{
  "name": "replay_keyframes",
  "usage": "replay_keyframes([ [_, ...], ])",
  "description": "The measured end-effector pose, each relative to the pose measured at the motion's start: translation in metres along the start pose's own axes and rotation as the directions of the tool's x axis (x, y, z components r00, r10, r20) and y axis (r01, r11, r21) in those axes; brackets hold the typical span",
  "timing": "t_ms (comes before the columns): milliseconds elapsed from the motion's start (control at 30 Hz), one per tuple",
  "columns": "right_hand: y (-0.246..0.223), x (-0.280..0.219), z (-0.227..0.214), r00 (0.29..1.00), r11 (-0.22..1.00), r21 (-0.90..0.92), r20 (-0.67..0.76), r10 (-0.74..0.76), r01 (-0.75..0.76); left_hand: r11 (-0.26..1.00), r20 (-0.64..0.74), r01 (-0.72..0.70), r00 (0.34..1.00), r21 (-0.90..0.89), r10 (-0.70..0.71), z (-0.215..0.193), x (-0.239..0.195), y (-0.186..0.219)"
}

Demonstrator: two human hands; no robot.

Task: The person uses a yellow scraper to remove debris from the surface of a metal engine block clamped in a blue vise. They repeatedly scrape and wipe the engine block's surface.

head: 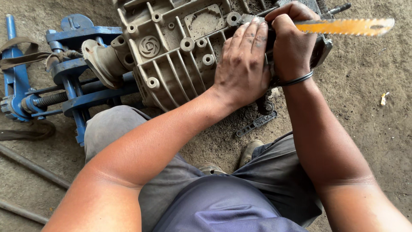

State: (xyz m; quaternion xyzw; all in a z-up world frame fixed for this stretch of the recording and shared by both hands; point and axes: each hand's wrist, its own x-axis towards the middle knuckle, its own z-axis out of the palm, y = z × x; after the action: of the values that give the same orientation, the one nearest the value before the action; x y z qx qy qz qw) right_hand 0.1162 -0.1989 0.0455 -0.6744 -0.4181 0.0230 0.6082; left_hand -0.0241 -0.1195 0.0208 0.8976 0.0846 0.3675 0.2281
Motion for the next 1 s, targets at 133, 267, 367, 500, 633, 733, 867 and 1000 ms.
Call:
replay_keyframes([
  [133, 0.003, 0.005, 0.011, 1.0, 0.999, 0.038, 0.011, 0.021, -0.021, 1.0, 0.018, 0.028, 0.999, -0.009, -0.028, -0.003, 0.004, -0.004],
  [267, 0.002, 0.008, 0.003, 0.996, 0.992, 0.096, 0.022, 0.082, -0.084, 0.998, 0.014, 0.043, 0.999, -0.047, -0.042, -0.002, 0.005, 0.001],
  [367, 0.009, 0.012, 0.013, 0.999, 0.999, 0.031, 0.003, 0.036, -0.036, 0.999, 0.038, 0.048, 0.998, -0.017, -0.047, -0.001, 0.01, -0.006],
  [500, 0.01, 0.014, 0.018, 0.999, 0.999, 0.034, 0.022, 0.032, -0.032, 0.996, 0.081, 0.089, 0.993, -0.007, -0.088, -0.002, 0.011, -0.008],
  [633, 0.003, 0.014, 0.009, 0.999, 0.999, 0.031, 0.031, 0.027, -0.028, 0.998, 0.015, 0.052, 0.999, -0.044, -0.052, 0.001, 0.009, -0.006],
  [733, 0.007, 0.015, 0.018, 1.0, 1.0, 0.002, 0.026, -0.008, 0.008, 0.997, 0.038, 0.072, 0.997, -0.025, -0.071, 0.002, 0.009, -0.008],
  [867, 0.006, 0.014, 0.008, 0.999, 1.0, 0.01, 0.029, 0.024, -0.024, 0.993, -0.004, 0.069, 0.998, -0.091, -0.07, 0.002, 0.003, 0.001],
  [1000, 0.012, 0.016, 0.021, 0.998, 1.0, -0.003, 0.056, -0.022, 0.022, 0.996, -0.001, 0.08, 0.997, -0.033, -0.08, 0.0, 0.008, -0.005],
])
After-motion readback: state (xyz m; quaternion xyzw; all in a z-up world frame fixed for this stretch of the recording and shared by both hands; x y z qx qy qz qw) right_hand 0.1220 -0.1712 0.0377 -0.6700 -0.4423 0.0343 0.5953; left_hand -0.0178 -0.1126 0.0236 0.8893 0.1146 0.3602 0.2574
